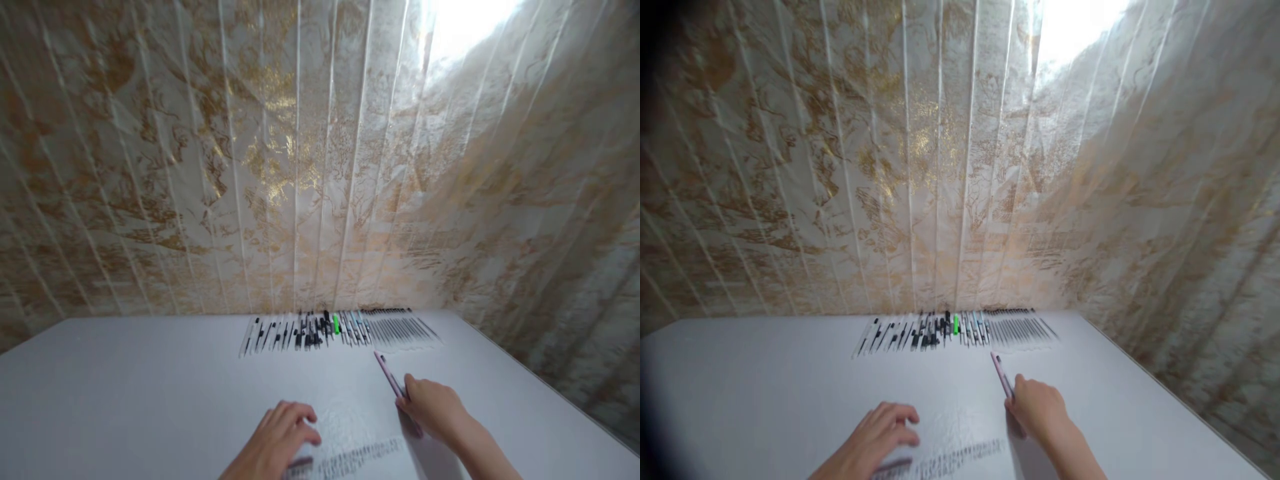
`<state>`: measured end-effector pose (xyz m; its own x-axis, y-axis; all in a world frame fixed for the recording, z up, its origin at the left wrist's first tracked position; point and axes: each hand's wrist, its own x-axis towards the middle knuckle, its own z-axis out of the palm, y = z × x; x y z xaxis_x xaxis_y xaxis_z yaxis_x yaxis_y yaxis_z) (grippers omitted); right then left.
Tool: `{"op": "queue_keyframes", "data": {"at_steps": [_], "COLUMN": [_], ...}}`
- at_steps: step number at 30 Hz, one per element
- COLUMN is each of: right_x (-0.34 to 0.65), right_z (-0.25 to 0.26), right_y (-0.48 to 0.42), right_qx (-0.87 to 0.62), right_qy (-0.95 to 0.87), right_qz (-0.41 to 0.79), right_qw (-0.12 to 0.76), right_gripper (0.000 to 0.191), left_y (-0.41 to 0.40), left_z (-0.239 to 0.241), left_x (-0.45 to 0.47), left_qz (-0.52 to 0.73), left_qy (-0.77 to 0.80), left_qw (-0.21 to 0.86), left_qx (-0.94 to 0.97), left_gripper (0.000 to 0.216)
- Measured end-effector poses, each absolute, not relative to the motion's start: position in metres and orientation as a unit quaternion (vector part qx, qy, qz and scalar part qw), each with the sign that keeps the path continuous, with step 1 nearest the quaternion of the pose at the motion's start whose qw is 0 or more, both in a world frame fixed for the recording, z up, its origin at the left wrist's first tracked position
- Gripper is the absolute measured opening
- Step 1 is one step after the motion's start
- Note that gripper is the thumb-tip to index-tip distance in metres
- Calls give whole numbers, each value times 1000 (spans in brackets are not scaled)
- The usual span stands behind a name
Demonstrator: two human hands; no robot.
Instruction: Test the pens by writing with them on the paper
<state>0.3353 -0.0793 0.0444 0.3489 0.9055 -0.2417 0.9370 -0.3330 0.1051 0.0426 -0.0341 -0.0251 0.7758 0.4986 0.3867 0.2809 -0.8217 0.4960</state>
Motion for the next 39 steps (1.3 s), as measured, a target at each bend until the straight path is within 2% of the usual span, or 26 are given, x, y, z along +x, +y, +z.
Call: {"op": "queue_keyframes", "data": {"at_steps": [3,7,14,24,28,35,37,39], "right_x": [335,330,324,311,309,299,294,290], "right_z": [46,55,60,41,40,43,43,44], "right_y": [-80,-79,-80,-71,-72,-76,-76,-77], "right_qx": [813,818,807,807,801,791,784,776], "right_qy": [568,566,586,586,595,609,619,628], "right_qz": [-67,-43,-36,-25,-26,-33,-37,-40], "right_qw": [111,94,59,69,62,46,43,40], "right_gripper": [25,25,24,29,28,41,40,37], "left_y": [7,80,147,142,127,92,79,66], "left_z": [-2,12,-10,-23,-21,-29,-30,-27], "left_x": [27,8,5,-6,-20,-40,-41,-40], "left_qz": [303,321,272,218,204,196,193,174], "left_qy": [332,468,507,518,510,503,520,550], "left_qw": [239,94,74,66,68,67,58,36], "left_qx": [861,818,815,825,833,839,830,816], "left_gripper": [23,28,33,33,43,67,65,53]}}
